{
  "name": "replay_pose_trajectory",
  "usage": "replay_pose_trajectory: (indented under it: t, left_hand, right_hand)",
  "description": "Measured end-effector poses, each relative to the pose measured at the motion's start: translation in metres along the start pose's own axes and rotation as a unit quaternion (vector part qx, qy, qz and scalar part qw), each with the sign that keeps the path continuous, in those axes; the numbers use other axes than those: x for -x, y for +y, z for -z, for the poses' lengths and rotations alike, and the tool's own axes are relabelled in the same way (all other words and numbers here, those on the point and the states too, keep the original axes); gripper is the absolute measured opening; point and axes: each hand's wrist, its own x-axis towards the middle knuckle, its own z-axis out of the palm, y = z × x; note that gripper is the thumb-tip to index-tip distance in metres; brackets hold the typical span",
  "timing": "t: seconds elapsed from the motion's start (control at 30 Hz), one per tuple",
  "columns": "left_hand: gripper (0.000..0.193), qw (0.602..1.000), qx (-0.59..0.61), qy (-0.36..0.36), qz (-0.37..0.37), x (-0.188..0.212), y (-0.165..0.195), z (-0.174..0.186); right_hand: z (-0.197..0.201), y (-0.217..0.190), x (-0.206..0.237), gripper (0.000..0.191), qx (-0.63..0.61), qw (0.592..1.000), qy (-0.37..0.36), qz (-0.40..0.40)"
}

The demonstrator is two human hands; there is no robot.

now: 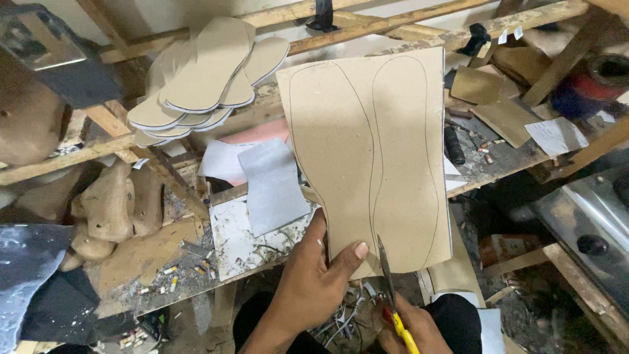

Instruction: The person cuts out shoe insole shapes from cardboard sheets using scissors, following drawn outlines. They trim the edges of each cut piece, stack finished pieces on the workbench, and cut additional outlines from a new cardboard sheet.

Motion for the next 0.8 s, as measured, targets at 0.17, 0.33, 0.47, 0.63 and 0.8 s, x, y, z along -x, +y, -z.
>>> replay_pose_trajectory:
  t: [0.17,0.33,0.47,0.63,0.8]
  left_hand:
    - [0.054,1.000,-0.024,0.003,-0.018,0.001,-0.005,0.002]
    - [0.052,0.999,-0.029,0.002,-0.035,0.001,-0.003,0.000]
    - [0.051,0.999,-0.017,0.001,-0.031,-0.001,0.004,0.000]
    - [0.041,0.998,0.049,0.025,-0.010,-0.004,0.008,0.008]
    - [0.034,0.998,0.062,0.021,0.010,0.002,-0.001,0.002]
  right_hand:
    - [0.000,0.011,0.000,0.058,0.009,0.999,-0.008,-0.030]
    - [-0.004,0.010,0.001,0.052,0.025,0.997,0.024,-0.065]
    - [-0.002,0.004,0.001,0.050,0.024,0.999,0.029,-0.032]
    - [-0.003,-0.014,0.002,0.043,0.006,0.999,0.045,-0.009]
    - [-0.007,-0.026,0.000,0.035,-0.058,0.997,0.030,0.041]
